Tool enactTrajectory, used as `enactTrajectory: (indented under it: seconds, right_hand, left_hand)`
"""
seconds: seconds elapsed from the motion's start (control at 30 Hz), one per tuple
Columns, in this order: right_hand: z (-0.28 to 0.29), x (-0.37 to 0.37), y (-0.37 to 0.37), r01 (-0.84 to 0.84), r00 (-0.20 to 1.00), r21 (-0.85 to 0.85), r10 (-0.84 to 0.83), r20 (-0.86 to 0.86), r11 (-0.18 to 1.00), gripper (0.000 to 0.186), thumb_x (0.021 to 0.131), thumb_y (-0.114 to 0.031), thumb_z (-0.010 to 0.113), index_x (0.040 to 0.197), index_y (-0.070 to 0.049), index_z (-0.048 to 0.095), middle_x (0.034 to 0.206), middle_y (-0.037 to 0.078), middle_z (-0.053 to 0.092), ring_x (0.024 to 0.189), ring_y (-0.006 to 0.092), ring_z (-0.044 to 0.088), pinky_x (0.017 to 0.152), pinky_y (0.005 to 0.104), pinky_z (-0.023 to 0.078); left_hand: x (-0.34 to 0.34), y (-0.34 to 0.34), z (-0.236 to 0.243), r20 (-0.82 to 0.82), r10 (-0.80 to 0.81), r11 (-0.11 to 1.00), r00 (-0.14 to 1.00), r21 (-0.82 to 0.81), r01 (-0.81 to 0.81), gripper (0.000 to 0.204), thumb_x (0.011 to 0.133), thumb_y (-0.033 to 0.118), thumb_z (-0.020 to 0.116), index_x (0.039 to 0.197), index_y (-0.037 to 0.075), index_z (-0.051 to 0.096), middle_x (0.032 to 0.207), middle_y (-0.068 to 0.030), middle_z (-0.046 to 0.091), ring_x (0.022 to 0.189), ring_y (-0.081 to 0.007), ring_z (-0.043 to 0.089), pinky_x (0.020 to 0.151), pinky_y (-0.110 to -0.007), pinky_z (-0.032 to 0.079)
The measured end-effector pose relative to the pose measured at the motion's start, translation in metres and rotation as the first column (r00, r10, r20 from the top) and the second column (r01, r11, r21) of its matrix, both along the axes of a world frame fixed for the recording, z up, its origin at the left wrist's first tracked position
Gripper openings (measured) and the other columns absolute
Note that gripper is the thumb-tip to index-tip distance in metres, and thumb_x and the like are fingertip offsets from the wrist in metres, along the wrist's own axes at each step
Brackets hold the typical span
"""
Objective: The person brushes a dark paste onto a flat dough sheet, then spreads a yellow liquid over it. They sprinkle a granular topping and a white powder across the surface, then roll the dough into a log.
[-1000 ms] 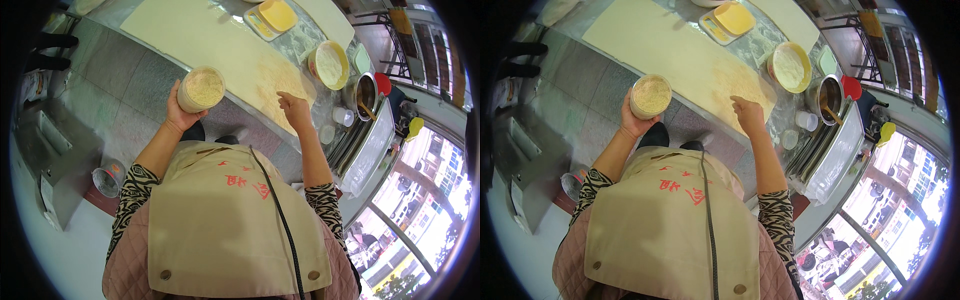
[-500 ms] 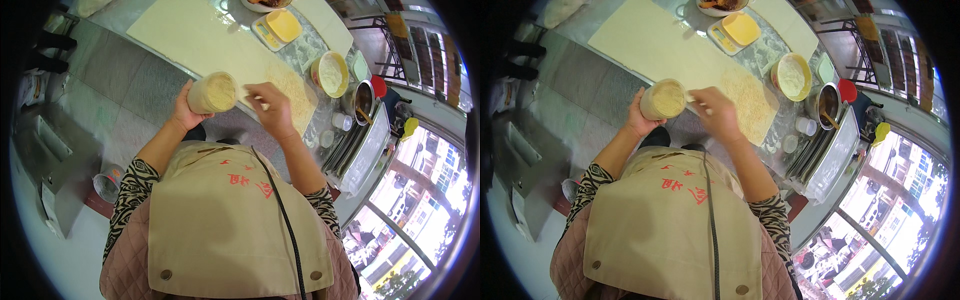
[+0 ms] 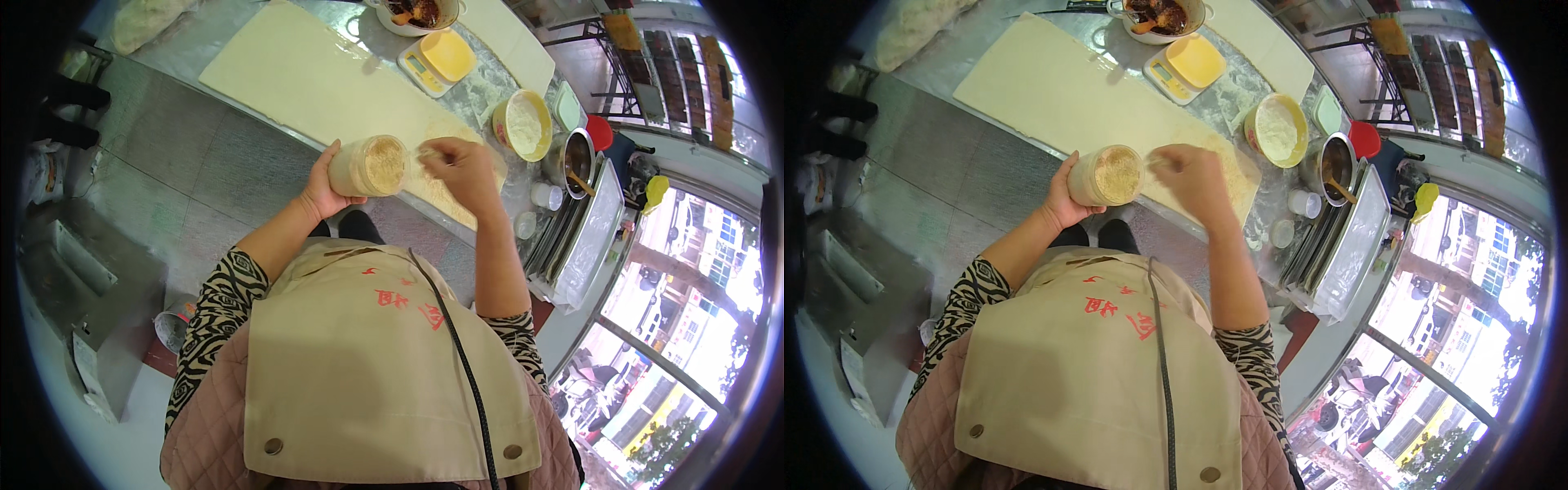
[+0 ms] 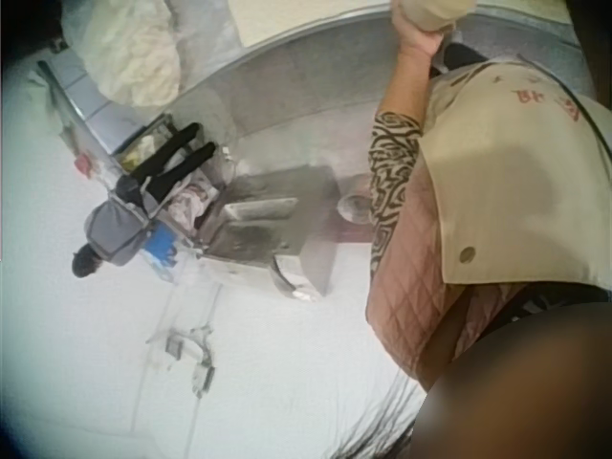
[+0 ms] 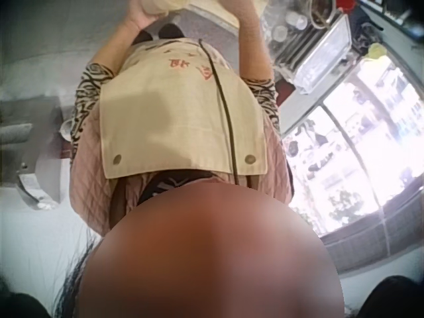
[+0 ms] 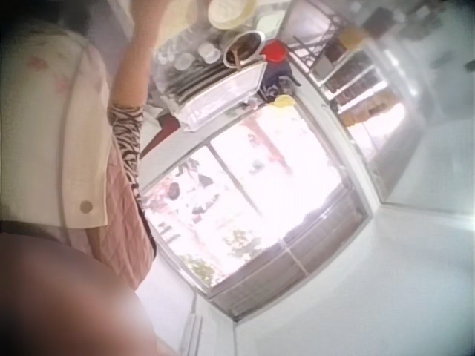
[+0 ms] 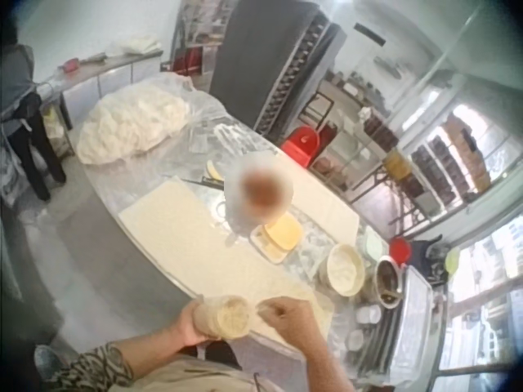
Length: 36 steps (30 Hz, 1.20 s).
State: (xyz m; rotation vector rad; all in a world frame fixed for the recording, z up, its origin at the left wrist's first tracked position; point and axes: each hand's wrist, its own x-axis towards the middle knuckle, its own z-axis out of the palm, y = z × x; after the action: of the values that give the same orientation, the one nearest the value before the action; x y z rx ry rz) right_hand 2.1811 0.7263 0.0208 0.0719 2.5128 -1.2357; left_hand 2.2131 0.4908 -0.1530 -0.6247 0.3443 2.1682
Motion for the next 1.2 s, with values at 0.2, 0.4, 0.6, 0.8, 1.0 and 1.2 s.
enactTrajectory:
  seconds: [0.2, 0.4, 0.6, 0.8, 1.0, 1.2]
  right_hand:
    - [-0.055, -0.037, 0.094, -0.025, 0.991, 0.484, 0.085, -0.103, 0.875, 0.026, 0.092, -0.016, 0.07, 0.113, -0.004, 0.078, 0.08, 0.01, 0.077, 0.072, 0.0171, 0.074, 0.075, 0.0364, 0.058]
    - [-0.087, -0.076, 0.109, -0.146, 0.887, 0.54, 0.352, -0.3, 0.829, 0.031, 0.095, -0.012, 0.065, 0.125, -0.007, 0.073, 0.099, 0.017, 0.078, 0.083, 0.0273, 0.077, 0.078, 0.0384, 0.058]
    - [-0.063, -0.077, 0.157, -0.192, 0.96, 0.547, 0.272, -0.069, 0.815, 0.029, 0.099, -0.01, 0.058, 0.124, -0.006, 0.073, 0.103, 0.018, 0.077, 0.084, 0.0254, 0.078, 0.076, 0.0375, 0.06]
    - [-0.088, -0.07, 0.166, -0.207, 0.972, 0.421, 0.234, -0.013, 0.883, 0.039, 0.093, -0.002, 0.055, 0.128, -0.009, 0.071, 0.103, 0.018, 0.077, 0.089, 0.0275, 0.077, 0.082, 0.0413, 0.059]
    - [-0.094, -0.099, 0.075, -0.246, 0.955, 0.233, 0.277, -0.11, 0.941, 0.046, 0.09, 0.007, 0.053, 0.13, -0.008, 0.069, 0.112, 0.019, 0.076, 0.094, 0.0272, 0.077, 0.083, 0.0388, 0.06]
    - [-0.093, -0.081, 0.029, -0.267, 0.962, 0.236, 0.275, -0.001, 0.934, 0.038, 0.102, -0.001, 0.052, 0.135, -0.009, 0.068, 0.114, 0.018, 0.076, 0.095, 0.0231, 0.077, 0.079, 0.0362, 0.062]
  left_hand:
    - [0.013, -0.01, 0.006, 0.007, 0.091, 0.995, 0.996, -0.039, -0.091, 0.062, 0.1, 0.07, 0.044, 0.128, 0.019, 0.063, 0.117, -0.0085, 0.069, 0.097, -0.0292, 0.067, 0.067, -0.047, 0.054]
    - [0.029, -0.026, 0.03, 0.015, 0.217, 0.969, 0.976, -0.12, -0.214, 0.066, 0.098, 0.071, 0.046, 0.132, 0.017, 0.062, 0.121, -0.0106, 0.068, 0.099, -0.0305, 0.067, 0.069, -0.047, 0.056]
    - [0.042, -0.024, 0.048, 0.026, 0.333, 0.935, 0.942, -0.14, -0.327, 0.069, 0.097, 0.072, 0.047, 0.136, 0.016, 0.06, 0.123, -0.0121, 0.068, 0.102, -0.0324, 0.069, 0.068, -0.048, 0.06]
    - [0.05, -0.02, 0.049, 0.014, 0.413, 0.91, 0.911, -0.06, -0.411, 0.07, 0.097, 0.071, 0.047, 0.138, 0.016, 0.06, 0.126, -0.013, 0.067, 0.103, -0.0339, 0.069, 0.066, -0.048, 0.061]
    - [0.032, -0.043, 0.044, 0.051, 0.392, 0.919, 0.919, -0.054, -0.389, 0.07, 0.096, 0.072, 0.048, 0.138, 0.017, 0.06, 0.126, -0.0131, 0.068, 0.104, -0.0341, 0.069, 0.065, -0.048, 0.061]
    - [-0.004, -0.092, 0.035, 0.044, 0.299, 0.954, 0.953, -0.032, -0.298, 0.069, 0.096, 0.072, 0.047, 0.137, 0.017, 0.061, 0.125, -0.0122, 0.068, 0.102, -0.0328, 0.069, 0.065, -0.048, 0.06]
